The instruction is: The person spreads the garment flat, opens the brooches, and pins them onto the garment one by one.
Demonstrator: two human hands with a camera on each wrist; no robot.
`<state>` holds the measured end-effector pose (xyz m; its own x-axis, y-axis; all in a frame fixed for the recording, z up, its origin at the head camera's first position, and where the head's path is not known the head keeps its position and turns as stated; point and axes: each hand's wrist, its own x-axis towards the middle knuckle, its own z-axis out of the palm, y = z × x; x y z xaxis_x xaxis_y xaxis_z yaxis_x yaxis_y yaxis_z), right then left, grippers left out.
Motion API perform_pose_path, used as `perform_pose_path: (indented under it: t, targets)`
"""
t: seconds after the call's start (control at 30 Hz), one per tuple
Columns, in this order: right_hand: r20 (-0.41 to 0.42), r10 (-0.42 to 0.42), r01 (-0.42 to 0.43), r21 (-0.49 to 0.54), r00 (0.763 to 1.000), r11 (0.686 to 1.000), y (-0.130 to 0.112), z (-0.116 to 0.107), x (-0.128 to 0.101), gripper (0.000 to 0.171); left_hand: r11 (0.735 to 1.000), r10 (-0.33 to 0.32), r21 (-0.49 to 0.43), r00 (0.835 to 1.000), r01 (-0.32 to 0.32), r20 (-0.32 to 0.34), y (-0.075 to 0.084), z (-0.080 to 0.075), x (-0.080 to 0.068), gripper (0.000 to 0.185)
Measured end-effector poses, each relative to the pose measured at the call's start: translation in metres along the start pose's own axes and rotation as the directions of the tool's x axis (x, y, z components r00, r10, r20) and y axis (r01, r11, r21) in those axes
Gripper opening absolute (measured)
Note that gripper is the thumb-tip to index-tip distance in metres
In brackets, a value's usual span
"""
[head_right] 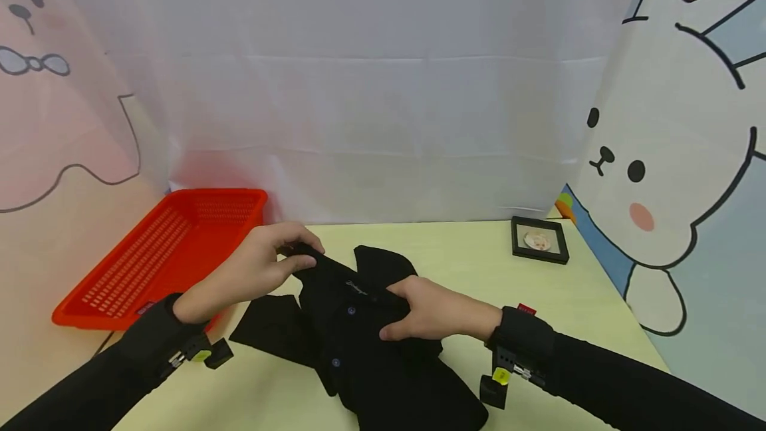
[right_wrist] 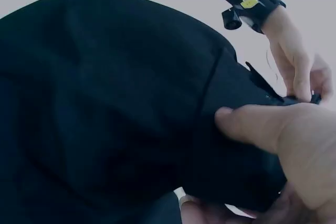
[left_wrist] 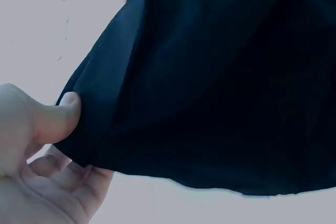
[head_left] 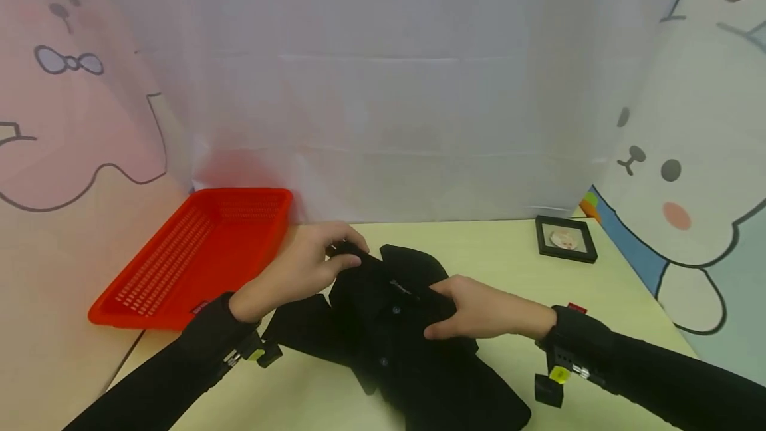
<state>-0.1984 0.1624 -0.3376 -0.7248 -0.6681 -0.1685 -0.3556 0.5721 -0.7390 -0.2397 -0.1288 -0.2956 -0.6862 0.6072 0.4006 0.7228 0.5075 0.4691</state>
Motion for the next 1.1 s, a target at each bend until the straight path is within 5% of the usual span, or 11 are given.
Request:
perform_pose_path:
  t: [0.1,0.2,0.37,0.5,0.6,0.7,0.8,0.9,1.0,1.03,1.1]
  targets:
    - [-0.035,-0.024,0.027,0.059,0.999,0.998,0.006,-0.005,-0.003,0.021,0.996,-0.067,-0.053,0.997,0.066,-0.03,-0.001,-0.003,-0.002,0.019]
    - [-0.181,0.001,0.011,0.064,0.984,0.998,0.01,-0.018,-0.006,0.02,0.992,-0.088,-0.101,0.995,0.082,-0.049,-0.002,-0.007,-0.002,0.02]
    - [-0.417,0.082,-0.029,0.132,0.905,0.991,0.011,-0.045,-0.01,0.033,0.986,-0.105,-0.137,0.992,0.095,-0.075,0.0,-0.014,-0.001,0.022]
    - [-0.476,0.085,-0.019,0.141,0.875,0.99,0.007,-0.06,-0.014,0.038,0.974,-0.132,-0.19,0.991,0.127,-0.014,0.003,-0.016,-0.002,0.04]
    - [-0.492,0.051,-0.004,0.095,0.869,0.995,0.005,-0.065,-0.019,0.029,0.956,-0.187,-0.208,0.977,0.206,0.107,0.007,-0.015,-0.004,0.06]
    - [-0.471,0.004,0.025,0.054,0.882,0.998,0.005,-0.066,-0.025,0.022,0.947,-0.207,-0.191,0.944,0.259,0.255,0.01,-0.014,-0.006,0.046]
    - [-0.419,-0.035,0.057,0.041,0.907,0.998,0.008,-0.064,-0.032,0.019,0.959,-0.146,-0.181,0.928,0.218,0.342,0.011,-0.013,-0.008,0.012]
    - [-0.346,-0.054,0.075,0.047,0.937,0.996,0.012,-0.062,-0.037,0.02,0.975,-0.083,-0.165,0.932,0.149,0.352,0.01,-0.015,-0.01,0.042]
    - [-0.227,-0.102,0.118,0.059,0.969,0.991,0.016,-0.06,-0.04,0.018,0.98,-0.014,-0.178,0.927,0.087,0.376,0.007,-0.017,-0.014,0.045]
    - [-0.167,-0.127,0.14,0.068,0.978,0.988,0.017,-0.059,-0.042,0.017,0.977,0.031,-0.205,0.912,0.059,0.41,0.006,-0.017,-0.017,0.038]
    - [-0.028,-0.187,0.189,0.131,0.982,0.973,0.02,-0.055,-0.046,0.016,0.961,0.138,-0.277,0.85,0.009,0.508,0.006,-0.016,-0.022,0.026]
